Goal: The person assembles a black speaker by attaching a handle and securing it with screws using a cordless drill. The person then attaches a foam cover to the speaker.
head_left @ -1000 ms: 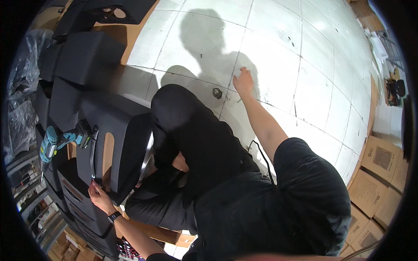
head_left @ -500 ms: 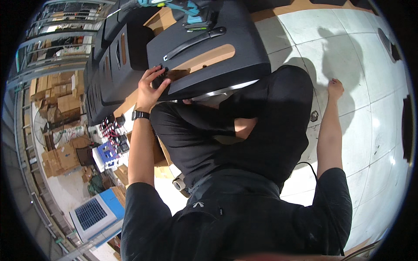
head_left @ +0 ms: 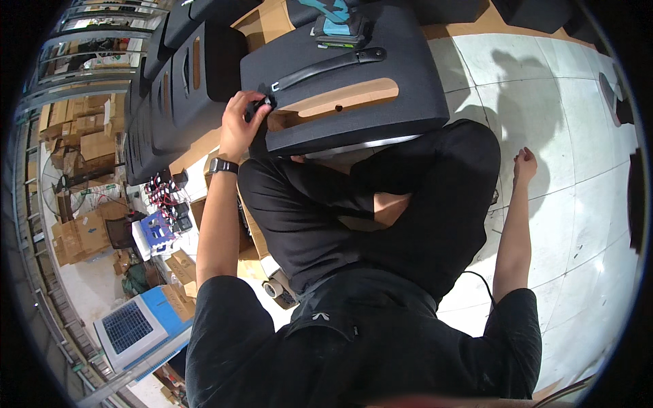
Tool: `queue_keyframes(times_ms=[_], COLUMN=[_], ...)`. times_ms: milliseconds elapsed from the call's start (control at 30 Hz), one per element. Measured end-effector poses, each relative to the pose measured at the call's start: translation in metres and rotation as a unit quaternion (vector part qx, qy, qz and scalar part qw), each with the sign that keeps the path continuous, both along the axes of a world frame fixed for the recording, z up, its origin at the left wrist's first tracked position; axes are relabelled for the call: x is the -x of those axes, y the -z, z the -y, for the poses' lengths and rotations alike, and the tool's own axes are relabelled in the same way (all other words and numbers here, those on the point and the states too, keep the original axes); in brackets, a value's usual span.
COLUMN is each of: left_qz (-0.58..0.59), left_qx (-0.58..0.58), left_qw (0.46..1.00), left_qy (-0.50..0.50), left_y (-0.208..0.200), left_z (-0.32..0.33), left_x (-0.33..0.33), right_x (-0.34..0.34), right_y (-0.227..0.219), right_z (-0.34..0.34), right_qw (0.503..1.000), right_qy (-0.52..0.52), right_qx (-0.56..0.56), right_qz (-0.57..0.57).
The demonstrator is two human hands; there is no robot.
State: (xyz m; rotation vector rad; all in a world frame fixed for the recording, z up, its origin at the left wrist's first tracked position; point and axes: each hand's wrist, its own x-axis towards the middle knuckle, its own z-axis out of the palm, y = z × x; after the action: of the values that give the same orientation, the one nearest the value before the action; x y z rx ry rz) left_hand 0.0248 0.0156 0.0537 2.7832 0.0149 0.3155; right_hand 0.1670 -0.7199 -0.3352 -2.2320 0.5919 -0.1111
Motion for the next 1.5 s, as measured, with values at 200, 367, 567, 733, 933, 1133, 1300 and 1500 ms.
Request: queue_keyframes(times_ms=[200,367,567,733,933,1133,1300,1500], left_qz=[0.006,0.004,0.017,0.054,0.099,0.078,0.031,0.026], left_qx=[0.105,0.353,0.281,0.136,0.162,0.126,0.201,0.234], left_qw=[0.994,0.933,0.958,0.988,0.982,0.989,0.979,0.972], left_qy=[-0.008,-0.066,-0.057,-0.039,-0.012,0.006,0.028,-0.007], left_y=[0.017,0.028,0.041,0.036,0.034,0.033,0.034,0.038], left_z=[-0.015,-0.021,-0.024,-0.011,-0.017,-0.035,-0.051,-0.044], left_x=[-0.010,-0.017,-0.038,-0.040,-0.033,-0.021,-0.037,-0.037], right_x=[0.036,0.057,0.067,0.068,0.069,0.064,0.050,0.043], right_y=[-0.086,-0.144,-0.220,-0.232,-0.227,-0.270,-0.338,-0.344], right_z=[-0.068,-0.101,-0.162,-0.179,-0.186,-0.221,-0.304,-0.371], right_qw=[0.975,0.962,0.974,0.985,0.979,0.965,0.946,0.951], right_qy=[-0.029,-0.041,-0.067,-0.075,-0.073,-0.086,-0.078,-0.158], right_qx=[-0.216,-0.263,-0.199,-0.103,-0.113,-0.088,-0.140,-0.026], right_qz=[0.051,0.067,0.086,0.114,0.155,0.232,0.283,0.263])
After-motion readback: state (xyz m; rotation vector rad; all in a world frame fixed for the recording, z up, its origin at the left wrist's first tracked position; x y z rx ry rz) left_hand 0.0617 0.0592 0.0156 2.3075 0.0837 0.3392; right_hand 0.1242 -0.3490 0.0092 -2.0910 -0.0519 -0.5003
